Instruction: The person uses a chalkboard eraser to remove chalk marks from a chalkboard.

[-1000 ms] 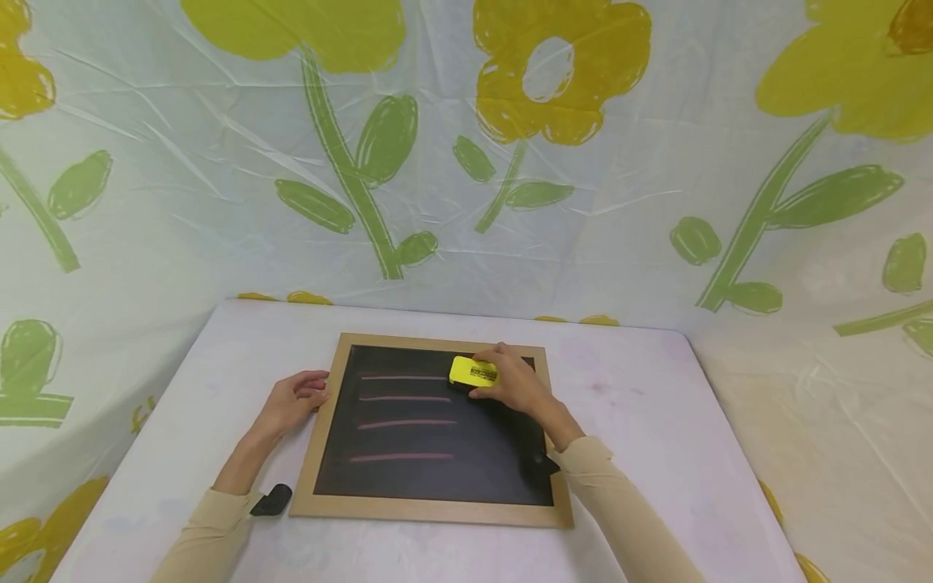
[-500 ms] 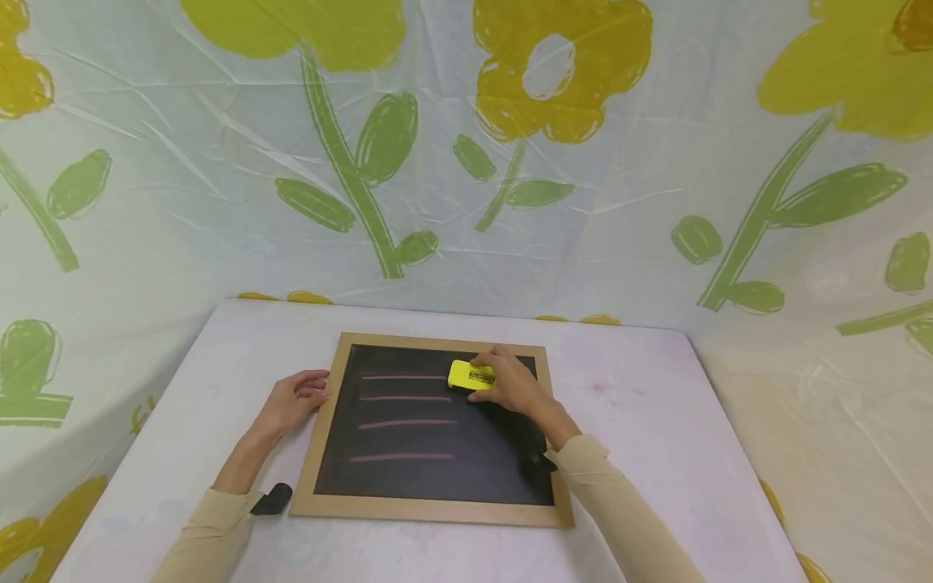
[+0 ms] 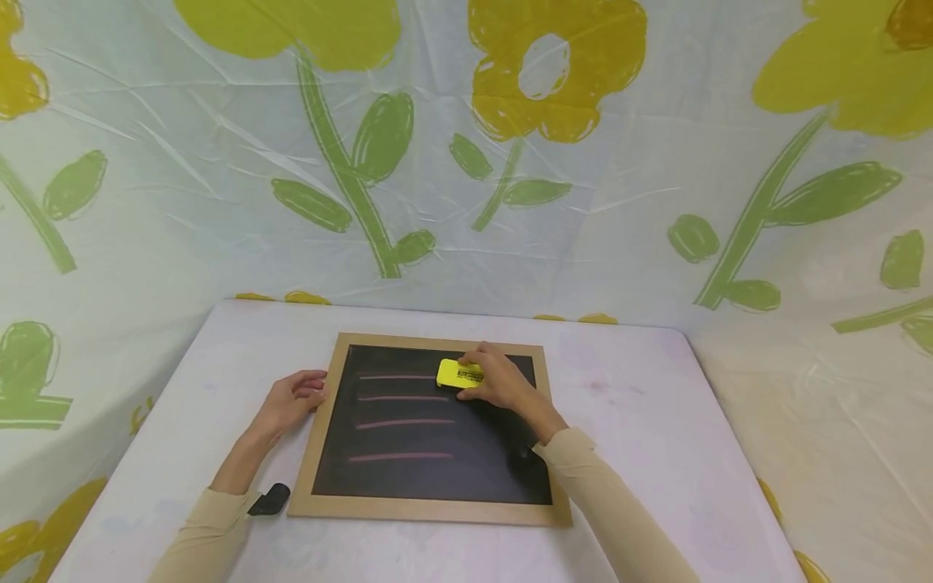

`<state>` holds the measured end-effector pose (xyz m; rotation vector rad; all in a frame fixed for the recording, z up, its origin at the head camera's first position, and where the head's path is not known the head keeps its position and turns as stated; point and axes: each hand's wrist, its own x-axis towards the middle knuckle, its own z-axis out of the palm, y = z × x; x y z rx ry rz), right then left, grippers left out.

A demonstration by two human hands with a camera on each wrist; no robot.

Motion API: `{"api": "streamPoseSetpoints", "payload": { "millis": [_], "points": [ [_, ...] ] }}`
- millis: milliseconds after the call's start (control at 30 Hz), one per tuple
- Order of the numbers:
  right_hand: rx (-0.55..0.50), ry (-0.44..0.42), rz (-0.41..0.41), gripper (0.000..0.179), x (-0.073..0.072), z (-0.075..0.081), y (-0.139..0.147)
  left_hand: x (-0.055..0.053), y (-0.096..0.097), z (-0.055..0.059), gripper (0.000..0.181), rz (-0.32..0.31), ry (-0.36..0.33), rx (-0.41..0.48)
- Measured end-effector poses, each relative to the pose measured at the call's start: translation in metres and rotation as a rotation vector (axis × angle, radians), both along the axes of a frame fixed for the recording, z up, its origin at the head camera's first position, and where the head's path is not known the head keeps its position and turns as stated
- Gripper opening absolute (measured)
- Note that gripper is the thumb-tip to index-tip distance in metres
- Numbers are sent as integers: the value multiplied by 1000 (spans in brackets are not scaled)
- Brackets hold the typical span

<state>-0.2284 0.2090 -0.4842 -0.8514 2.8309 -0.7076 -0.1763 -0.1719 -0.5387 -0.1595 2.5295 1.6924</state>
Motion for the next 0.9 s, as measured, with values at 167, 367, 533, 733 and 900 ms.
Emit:
{"api": "streamPoseSetpoints", "payload": {
  "millis": [167,367,533,733,900],
  "points": [
    [-5,3,11,60,-1,-1,-6,0,0,0,39,-3,-8,-16],
    [3,-1,16,60,-3,-3,-13,0,-2,0,40,-11,-8,-25],
    [9,6,23,59,-5,-3,-20,-1,-2,-1,40,-10,-8,-28],
    [8,5,33,59,-7,-1,-30,-1,-2,-2,39,-16,7,-22],
    [14,-16,29,59,-8,1,-38,-1,-2,-1,39,-12,7,-10]
  ]
}}
